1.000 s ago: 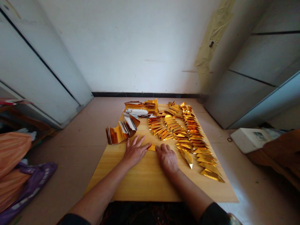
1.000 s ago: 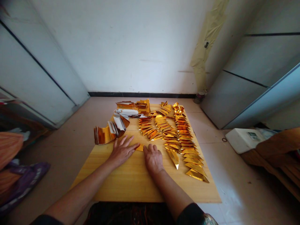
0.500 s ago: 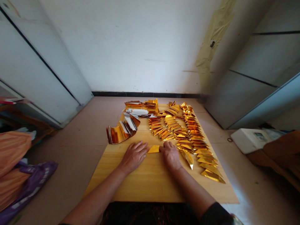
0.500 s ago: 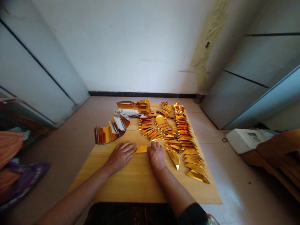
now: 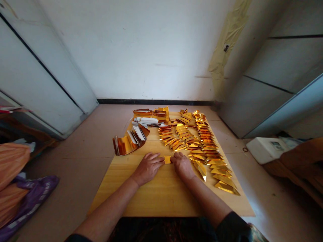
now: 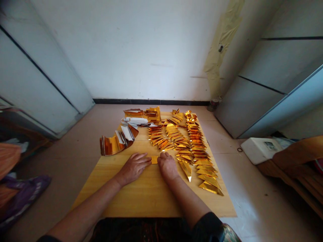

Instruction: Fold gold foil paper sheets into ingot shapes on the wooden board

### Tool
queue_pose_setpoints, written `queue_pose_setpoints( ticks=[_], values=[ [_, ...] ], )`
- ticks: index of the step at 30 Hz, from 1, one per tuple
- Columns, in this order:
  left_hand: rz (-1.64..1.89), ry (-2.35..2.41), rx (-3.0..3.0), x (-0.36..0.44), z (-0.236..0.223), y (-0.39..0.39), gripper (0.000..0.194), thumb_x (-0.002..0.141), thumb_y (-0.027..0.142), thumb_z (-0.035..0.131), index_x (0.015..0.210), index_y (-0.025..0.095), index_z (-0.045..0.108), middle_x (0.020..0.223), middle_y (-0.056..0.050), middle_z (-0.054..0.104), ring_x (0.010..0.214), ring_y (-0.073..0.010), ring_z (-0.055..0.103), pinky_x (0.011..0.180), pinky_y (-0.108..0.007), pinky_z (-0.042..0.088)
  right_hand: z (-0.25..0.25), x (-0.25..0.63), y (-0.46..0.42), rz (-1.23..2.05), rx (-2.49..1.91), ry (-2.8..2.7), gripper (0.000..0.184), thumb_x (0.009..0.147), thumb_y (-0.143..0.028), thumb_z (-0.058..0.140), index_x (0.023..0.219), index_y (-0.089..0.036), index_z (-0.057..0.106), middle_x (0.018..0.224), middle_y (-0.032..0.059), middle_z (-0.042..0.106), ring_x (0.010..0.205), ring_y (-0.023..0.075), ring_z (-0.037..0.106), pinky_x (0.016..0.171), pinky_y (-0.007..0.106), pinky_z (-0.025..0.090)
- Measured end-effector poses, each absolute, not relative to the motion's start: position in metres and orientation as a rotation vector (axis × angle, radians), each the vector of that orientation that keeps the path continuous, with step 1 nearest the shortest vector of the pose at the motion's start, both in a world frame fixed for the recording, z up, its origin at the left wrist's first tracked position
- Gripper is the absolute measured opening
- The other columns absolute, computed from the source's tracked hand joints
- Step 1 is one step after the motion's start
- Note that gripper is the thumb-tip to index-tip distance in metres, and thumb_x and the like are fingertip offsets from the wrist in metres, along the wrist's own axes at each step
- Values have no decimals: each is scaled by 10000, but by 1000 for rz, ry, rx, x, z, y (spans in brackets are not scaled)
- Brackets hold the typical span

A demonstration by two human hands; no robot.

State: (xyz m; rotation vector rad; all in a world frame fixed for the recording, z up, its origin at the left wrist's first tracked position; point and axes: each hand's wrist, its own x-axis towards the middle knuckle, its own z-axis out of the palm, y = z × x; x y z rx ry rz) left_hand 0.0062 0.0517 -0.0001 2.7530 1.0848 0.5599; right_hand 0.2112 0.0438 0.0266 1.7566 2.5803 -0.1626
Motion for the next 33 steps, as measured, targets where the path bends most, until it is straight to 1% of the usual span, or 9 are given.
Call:
queue_pose_setpoints(
  ticks=[3,7,11,15,18,20,23,26,33],
  values=[
    [540,1134,2759,7,0,51,309,899,176,462,1116,309,637,1169,-20,656,1218,-234,480,992,-500,354,30,208,43,-217,1850,2524,263,904,-140,410,926,-191,666,964,89,598,923,184,533,736,254,419],
    [520,1189,2757,10,3,46,361,859,124,488,1134,312,625,1200,-9,639,1193,-254,483,983,-523,342,37,191,39,-259,2052,2358,281,912,-189,401,920,-152,679,946,117,602,890,201,577,700,268,437],
    [512,1198,2738,12,6,46,391,815,88,505,1103,313,643,1172,-5,653,1161,-258,496,966,-526,352,38,175,35,-340,2229,2246,208,879,-234,473,905,-140,656,1011,123,591,883,189,605,678,246,443],
    [585,1131,2698,9,1,52,388,783,80,510,1063,302,663,1144,-7,665,1140,-243,511,962,-488,377,33,174,35,-408,2297,2175,178,897,-265,458,984,-168,579,935,81,617,777,158,640,622,225,430],
    [657,1075,2627,5,-4,55,342,775,104,515,1023,277,672,1137,-18,666,1127,-226,526,956,-440,407,30,178,37,-415,2287,2184,150,889,-269,469,980,-190,557,921,66,623,793,166,648,617,227,423],
    [674,1079,2583,3,-6,56,358,756,124,532,1071,248,649,1130,-42,664,1126,-228,530,960,-423,414,30,179,38,-406,2278,2194,150,878,-275,480,983,-194,551,907,63,628,800,175,651,621,234,423],
    [659,1100,2549,1,-5,56,455,731,135,540,1178,211,587,1116,-75,656,1122,-231,534,966,-405,416,31,174,37,-373,2295,2180,215,862,-362,510,990,-191,538,903,73,626,791,191,654,615,247,430],
    [631,1088,2546,0,-1,55,495,714,122,528,1200,210,564,1141,-75,640,1135,-233,526,975,-405,413,31,165,37,-319,2361,2147,326,837,-464,530,1000,-181,530,920,94,622,767,209,658,589,261,436],
    [615,1082,2528,0,0,54,343,713,124,529,1035,218,599,1153,-46,645,1171,-230,503,1012,-410,382,30,160,40,-317,2395,2121,409,805,-534,553,1006,-178,538,924,114,628,761,232,662,572,276,442]
  ],
)
